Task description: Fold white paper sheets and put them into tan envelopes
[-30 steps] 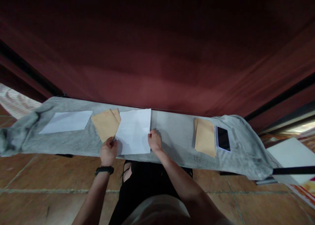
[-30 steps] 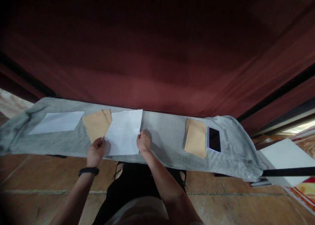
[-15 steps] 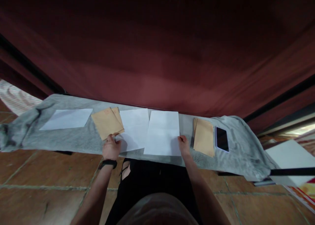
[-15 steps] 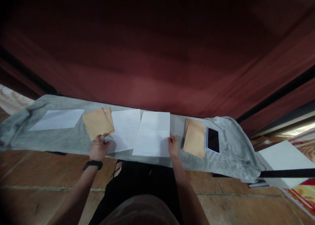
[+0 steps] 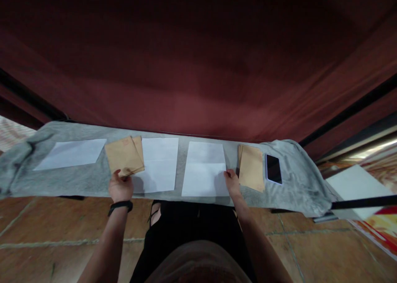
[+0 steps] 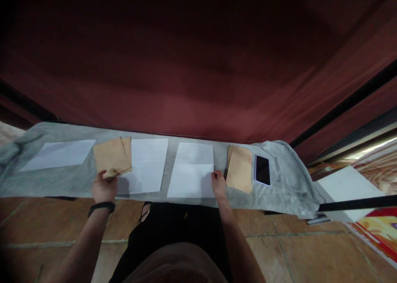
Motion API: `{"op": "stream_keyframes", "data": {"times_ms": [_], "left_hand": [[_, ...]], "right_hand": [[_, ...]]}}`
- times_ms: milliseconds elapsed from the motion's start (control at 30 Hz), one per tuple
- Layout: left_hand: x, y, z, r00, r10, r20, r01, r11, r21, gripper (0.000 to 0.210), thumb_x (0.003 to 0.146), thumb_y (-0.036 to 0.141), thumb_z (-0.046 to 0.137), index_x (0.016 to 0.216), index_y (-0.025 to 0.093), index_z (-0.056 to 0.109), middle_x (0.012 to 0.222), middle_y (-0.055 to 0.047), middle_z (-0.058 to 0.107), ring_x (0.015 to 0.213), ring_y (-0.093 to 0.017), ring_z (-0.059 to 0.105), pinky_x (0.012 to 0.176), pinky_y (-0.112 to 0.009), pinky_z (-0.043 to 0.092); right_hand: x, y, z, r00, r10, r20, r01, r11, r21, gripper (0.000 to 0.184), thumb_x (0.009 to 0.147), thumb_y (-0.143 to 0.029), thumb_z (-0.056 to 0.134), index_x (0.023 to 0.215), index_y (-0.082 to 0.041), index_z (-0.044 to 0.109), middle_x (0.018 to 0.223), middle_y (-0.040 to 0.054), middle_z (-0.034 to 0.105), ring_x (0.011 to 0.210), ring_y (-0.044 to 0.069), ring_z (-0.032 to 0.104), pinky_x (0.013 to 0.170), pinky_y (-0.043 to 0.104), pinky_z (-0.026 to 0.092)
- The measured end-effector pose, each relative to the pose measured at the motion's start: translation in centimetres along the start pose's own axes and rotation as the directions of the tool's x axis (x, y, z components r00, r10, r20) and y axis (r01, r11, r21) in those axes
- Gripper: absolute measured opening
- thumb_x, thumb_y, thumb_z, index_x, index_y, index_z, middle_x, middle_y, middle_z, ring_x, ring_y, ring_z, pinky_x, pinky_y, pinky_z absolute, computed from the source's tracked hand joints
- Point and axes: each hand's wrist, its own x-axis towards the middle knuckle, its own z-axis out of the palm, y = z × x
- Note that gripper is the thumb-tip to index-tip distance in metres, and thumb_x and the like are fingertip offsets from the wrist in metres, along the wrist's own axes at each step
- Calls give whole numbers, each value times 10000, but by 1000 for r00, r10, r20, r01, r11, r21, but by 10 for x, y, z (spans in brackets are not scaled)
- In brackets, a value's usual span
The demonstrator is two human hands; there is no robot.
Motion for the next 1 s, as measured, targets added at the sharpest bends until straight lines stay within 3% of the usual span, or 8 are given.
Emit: {"op": "stream_keyframes", "data": {"times_ms": [167, 233, 333, 433, 567, 667, 767, 1000], "left_hand": [[-31, 13, -16, 990, 100, -96, -85, 986, 146, 514, 850, 306, 593, 1342, 157, 570, 1269, -198, 581, 1195, -392, 546, 966, -571, 456], [-52, 24, -16, 955, 289, -72, -280, 953, 115, 468, 890, 306, 549, 1332, 152, 579, 1365, -207, 539, 1253, -400, 518, 1018, -598, 430], [-93, 50, -2, 785, 618, 46, -614, 785, -83, 440, 965, 301, 445, 1360, 141, 553, 1435, -200, 510, 1355, -341, 475, 1101, -529, 423], [-135, 89, 25, 583, 789, 196, -763, 614, -203, 499, 1010, 326, 381, 1467, 144, 465, 1555, -177, 438, 1477, -303, 362, 1177, -484, 377], [-172, 137, 63, 412, 823, 392, -839, 510, -188, 546, 1013, 275, 337, 1522, 95, 415, 1609, -163, 392, 1524, -282, 300, 1236, -475, 293], [-178, 156, 81, 342, 802, 490, -871, 466, -157, 580, 970, 192, 359, 1535, 66, 398, 1616, -169, 376, 1536, -280, 270, 1255, -472, 245], [-172, 159, 89, 350, 787, 508, -875, 468, -123, 591, 970, 195, 343, 1546, 69, 381, 1633, -165, 338, 1543, -282, 248, 1264, -482, 210], [-149, 148, 96, 540, 734, 412, -779, 621, -85, 630, 1017, 366, 304, 1552, 35, 346, 1629, -190, 326, 1537, -286, 267, 1249, -488, 251]], "right_hand": [[-4, -11, 9, 999, -47, -6, 46, 993, -110, 200, 863, -292, 494, 876, -198, 670, 754, 43, 708, 741, 212, 680, 712, 291, 521], [-10, -13, 6, 998, -66, -15, 63, 986, -156, 222, 889, -260, 486, 984, -184, 672, 853, 68, 725, 795, 223, 693, 757, 313, 533], [-19, -19, 6, 985, -168, -30, 154, 950, -273, 320, 923, -227, 491, 1198, -149, 635, 1119, 153, 708, 1031, 268, 675, 922, 394, 525], [-28, -31, 20, 927, -373, 41, 358, 847, -393, 408, 981, -219, 433, 1346, -107, 576, 1337, 201, 632, 1250, 286, 582, 1063, 457, 472], [-33, -47, 51, 806, -527, 268, 590, 747, -305, 464, 1059, -272, 309, 1425, -126, 552, 1494, 136, 549, 1401, 218, 482, 1162, 416, 410], [-31, -51, 65, 743, -540, 396, 661, 684, -307, 491, 1082, -316, 289, 1504, -151, 477, 1567, 97, 474, 1459, 203, 418, 1215, 418, 332], [-26, -47, 70, 753, -506, 420, 652, 656, -380, 501, 1090, -346, 282, 1530, -169, 441, 1592, 89, 433, 1479, 212, 392, 1236, 437, 278], [-2, -32, 67, 789, -513, 338, 613, 618, -493, 527, 1074, -392, 361, 1542, -157, 420, 1612, 111, 387, 1491, 250, 370, 1233, 463, 251]]}}
